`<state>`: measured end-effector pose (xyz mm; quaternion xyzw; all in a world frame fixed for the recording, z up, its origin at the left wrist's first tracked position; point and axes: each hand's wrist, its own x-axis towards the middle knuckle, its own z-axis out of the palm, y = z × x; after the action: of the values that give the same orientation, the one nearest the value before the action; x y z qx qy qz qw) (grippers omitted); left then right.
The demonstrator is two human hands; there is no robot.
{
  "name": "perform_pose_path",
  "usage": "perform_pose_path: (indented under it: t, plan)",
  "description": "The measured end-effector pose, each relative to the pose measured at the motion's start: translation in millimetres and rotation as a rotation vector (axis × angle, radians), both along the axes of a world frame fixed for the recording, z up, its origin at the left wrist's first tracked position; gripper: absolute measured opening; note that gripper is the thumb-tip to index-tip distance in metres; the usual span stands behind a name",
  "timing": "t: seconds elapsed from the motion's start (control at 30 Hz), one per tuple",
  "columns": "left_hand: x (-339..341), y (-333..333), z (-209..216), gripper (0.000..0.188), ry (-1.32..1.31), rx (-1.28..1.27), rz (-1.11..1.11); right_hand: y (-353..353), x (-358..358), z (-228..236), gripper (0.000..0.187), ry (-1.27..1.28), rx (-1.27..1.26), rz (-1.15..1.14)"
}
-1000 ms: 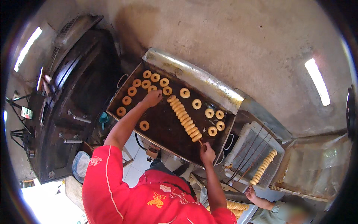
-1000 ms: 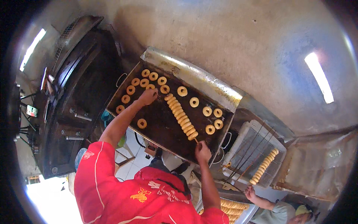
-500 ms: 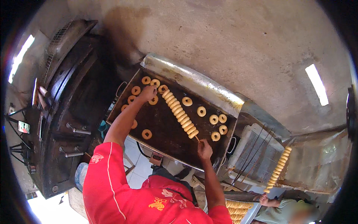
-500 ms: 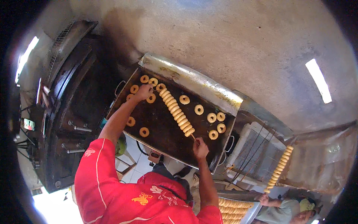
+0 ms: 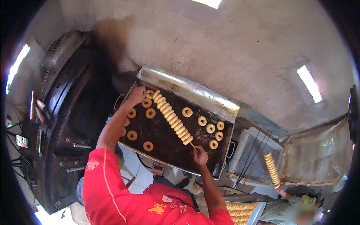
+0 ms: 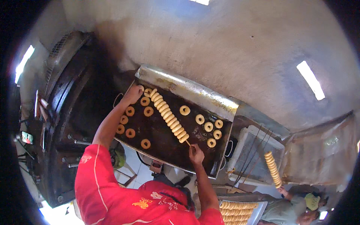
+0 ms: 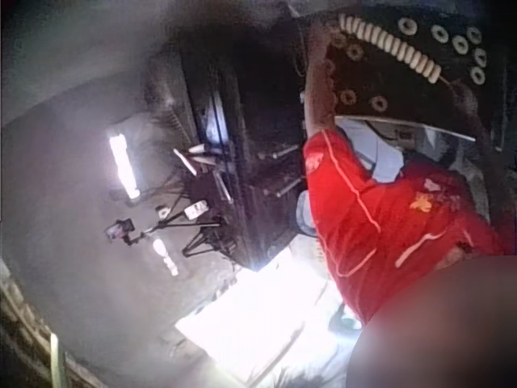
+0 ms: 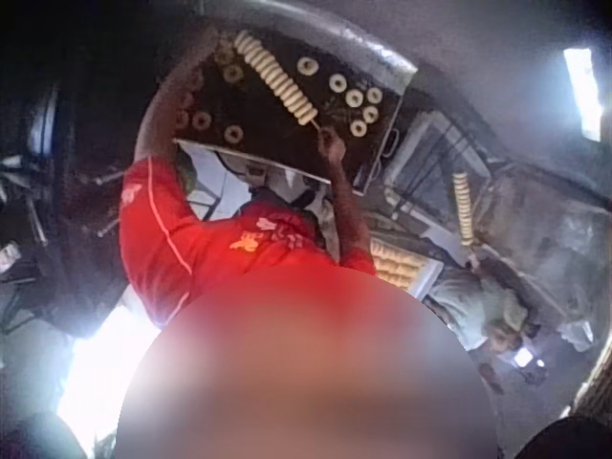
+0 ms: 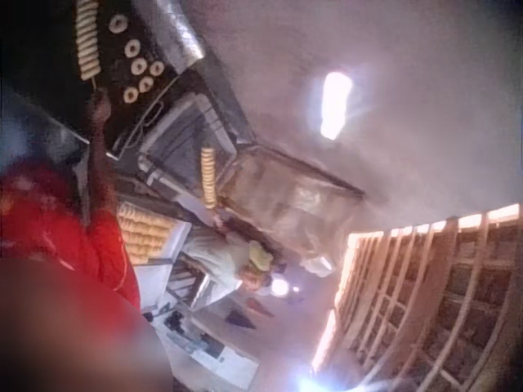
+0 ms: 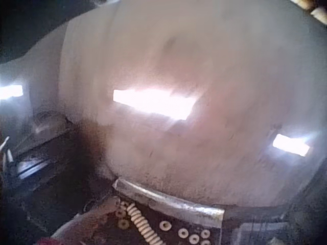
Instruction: The person uses a long metal skewer to thread round doughnuts from a tray onto the skewer, forming a spiral stack. The person then transfers the assembled skewer to a nearby rack and repeats the process with additional doughnuts.
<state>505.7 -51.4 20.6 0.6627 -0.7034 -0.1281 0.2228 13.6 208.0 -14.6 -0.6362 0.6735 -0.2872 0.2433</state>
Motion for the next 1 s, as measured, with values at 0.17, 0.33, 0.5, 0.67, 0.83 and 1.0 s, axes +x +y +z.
perform_pose_path:
  t: [0.17,0.33,0.5,0.67,0.83,1.0]
  plan:
    - [-30,58,153,0.013,0.037,-0.283,0.02,-7,21,-9,0.018,-0.226,-0.117,-0.108]
    - [-34,121,234,0.01,0.114,-0.45,0.214,-30,67,50,0.022,-0.244,-0.187,-0.152]
    - [-9,202,229,0.014,0.19,-0.498,0.306,-1,73,124,0.025,-0.186,-0.122,-0.141]
    - [-44,240,141,0.017,0.327,-0.341,0.31,52,42,23,0.027,-0.076,-0.018,-0.261]
    - [-119,229,113,0.014,0.578,-0.27,0.192,83,13,2,0.033,-0.033,0.156,-0.308]
    - [-211,206,135,0.017,0.807,-0.267,0.066,98,-16,13,0.025,-0.471,-0.063,-0.358]
